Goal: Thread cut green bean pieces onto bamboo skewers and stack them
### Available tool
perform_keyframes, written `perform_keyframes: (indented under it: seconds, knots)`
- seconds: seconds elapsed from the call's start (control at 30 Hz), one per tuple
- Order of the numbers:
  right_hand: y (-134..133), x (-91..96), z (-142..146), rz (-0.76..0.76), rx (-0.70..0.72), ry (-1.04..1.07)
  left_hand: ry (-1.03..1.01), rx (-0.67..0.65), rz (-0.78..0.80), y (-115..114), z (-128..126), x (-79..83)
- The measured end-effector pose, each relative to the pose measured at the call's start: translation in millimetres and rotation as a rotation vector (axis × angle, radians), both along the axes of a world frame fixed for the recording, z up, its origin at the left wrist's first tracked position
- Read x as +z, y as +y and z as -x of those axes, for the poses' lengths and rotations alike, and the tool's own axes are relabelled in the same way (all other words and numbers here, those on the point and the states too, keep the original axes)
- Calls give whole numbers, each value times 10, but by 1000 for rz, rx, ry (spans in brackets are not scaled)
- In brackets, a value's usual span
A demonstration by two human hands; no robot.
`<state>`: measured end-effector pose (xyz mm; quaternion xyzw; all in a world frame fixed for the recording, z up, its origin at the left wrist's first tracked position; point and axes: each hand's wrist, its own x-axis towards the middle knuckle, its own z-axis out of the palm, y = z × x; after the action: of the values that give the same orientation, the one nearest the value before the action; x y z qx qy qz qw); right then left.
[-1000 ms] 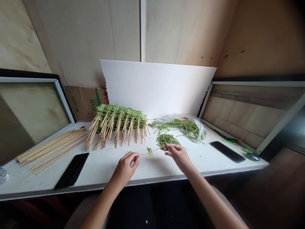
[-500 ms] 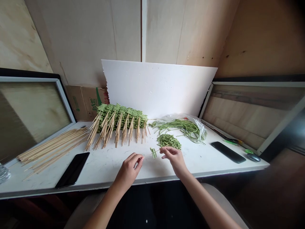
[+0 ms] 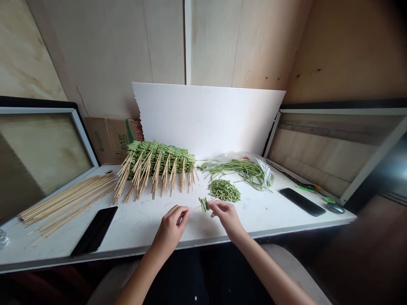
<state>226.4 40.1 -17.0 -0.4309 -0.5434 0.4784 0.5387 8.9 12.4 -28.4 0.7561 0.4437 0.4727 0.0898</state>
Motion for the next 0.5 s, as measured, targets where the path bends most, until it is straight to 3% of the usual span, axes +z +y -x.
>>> perform_keyframes:
  seconds: [0.23,0.4,0.5]
  knots:
    - [142,36,-270,13,2,7,35,65,17,107,211,-101]
    - [365,110,-676,-2,-149,-46,131,149,23,305,592,-304]
    - [598,131,-1017,0,-255,-204,191,216,-39,415,802,-407]
